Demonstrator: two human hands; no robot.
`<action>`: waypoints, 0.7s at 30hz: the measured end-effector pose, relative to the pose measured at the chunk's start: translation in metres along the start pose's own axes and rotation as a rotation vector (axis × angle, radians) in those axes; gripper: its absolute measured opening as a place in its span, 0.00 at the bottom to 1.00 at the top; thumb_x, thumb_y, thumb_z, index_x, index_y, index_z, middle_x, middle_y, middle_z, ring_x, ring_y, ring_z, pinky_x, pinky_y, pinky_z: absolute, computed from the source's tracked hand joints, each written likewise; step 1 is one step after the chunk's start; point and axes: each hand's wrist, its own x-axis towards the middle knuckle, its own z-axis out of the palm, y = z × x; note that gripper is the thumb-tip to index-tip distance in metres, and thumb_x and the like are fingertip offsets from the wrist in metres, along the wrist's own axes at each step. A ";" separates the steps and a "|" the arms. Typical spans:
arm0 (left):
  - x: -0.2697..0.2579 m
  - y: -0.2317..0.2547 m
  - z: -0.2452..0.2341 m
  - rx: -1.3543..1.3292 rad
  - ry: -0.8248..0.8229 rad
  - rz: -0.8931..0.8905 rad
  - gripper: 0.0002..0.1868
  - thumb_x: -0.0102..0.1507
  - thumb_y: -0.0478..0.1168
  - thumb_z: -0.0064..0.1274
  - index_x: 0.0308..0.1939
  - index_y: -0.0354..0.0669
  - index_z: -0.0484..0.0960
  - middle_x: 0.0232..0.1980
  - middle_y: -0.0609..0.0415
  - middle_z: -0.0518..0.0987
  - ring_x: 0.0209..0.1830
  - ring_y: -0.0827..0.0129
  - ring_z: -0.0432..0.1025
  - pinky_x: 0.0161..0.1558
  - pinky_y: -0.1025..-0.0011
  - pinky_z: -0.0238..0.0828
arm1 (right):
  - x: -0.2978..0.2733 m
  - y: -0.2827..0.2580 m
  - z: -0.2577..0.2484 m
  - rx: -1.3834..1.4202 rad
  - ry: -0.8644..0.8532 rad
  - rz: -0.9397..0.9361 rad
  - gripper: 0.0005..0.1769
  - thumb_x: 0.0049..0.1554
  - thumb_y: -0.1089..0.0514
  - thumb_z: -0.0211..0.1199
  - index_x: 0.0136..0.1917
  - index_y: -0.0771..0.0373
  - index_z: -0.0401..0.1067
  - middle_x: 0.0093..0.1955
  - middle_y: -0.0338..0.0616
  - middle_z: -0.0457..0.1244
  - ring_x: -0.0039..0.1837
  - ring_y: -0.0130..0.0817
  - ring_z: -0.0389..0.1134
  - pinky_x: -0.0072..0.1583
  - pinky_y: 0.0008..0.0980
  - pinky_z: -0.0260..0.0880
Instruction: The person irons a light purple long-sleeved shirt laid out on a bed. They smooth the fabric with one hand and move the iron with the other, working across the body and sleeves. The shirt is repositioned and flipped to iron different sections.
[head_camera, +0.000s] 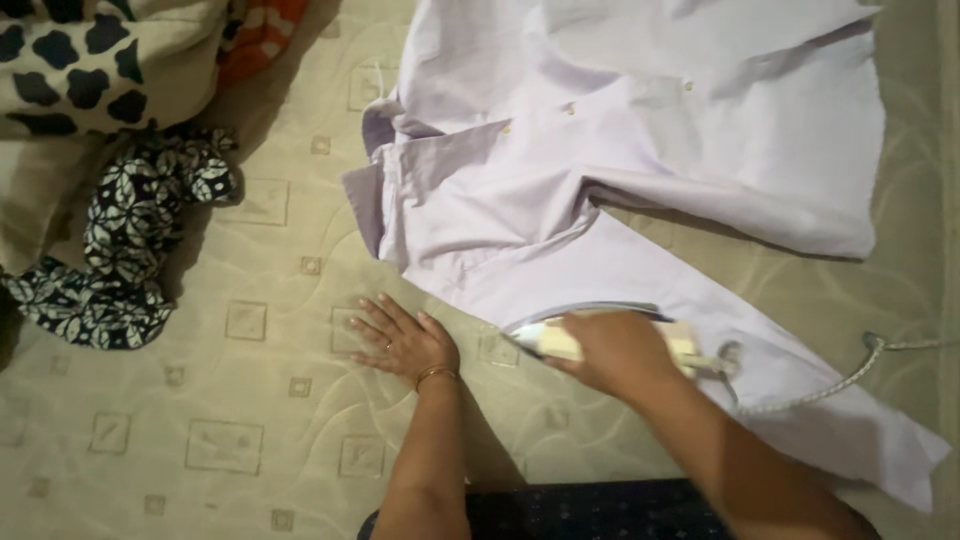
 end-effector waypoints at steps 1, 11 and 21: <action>0.000 -0.001 -0.002 -0.006 -0.012 -0.003 0.39 0.68 0.53 0.33 0.82 0.45 0.49 0.87 0.50 0.36 0.85 0.48 0.27 0.73 0.29 0.18 | -0.011 0.016 -0.001 -0.001 0.075 0.014 0.38 0.51 0.27 0.63 0.64 0.52 0.73 0.54 0.49 0.70 0.54 0.49 0.72 0.54 0.50 0.71; -0.003 0.001 -0.009 0.020 0.015 0.006 0.39 0.69 0.53 0.30 0.83 0.46 0.47 0.87 0.51 0.35 0.85 0.50 0.26 0.73 0.29 0.19 | -0.116 0.174 0.002 0.020 -0.031 0.504 0.36 0.50 0.22 0.58 0.61 0.44 0.75 0.52 0.40 0.73 0.55 0.42 0.74 0.58 0.43 0.74; -0.002 -0.010 0.016 -0.007 0.112 0.042 0.38 0.70 0.54 0.31 0.84 0.48 0.50 0.87 0.51 0.40 0.86 0.48 0.33 0.72 0.26 0.24 | -0.118 0.181 0.031 0.033 0.287 0.247 0.34 0.49 0.24 0.61 0.56 0.50 0.75 0.54 0.42 0.71 0.53 0.46 0.73 0.56 0.45 0.73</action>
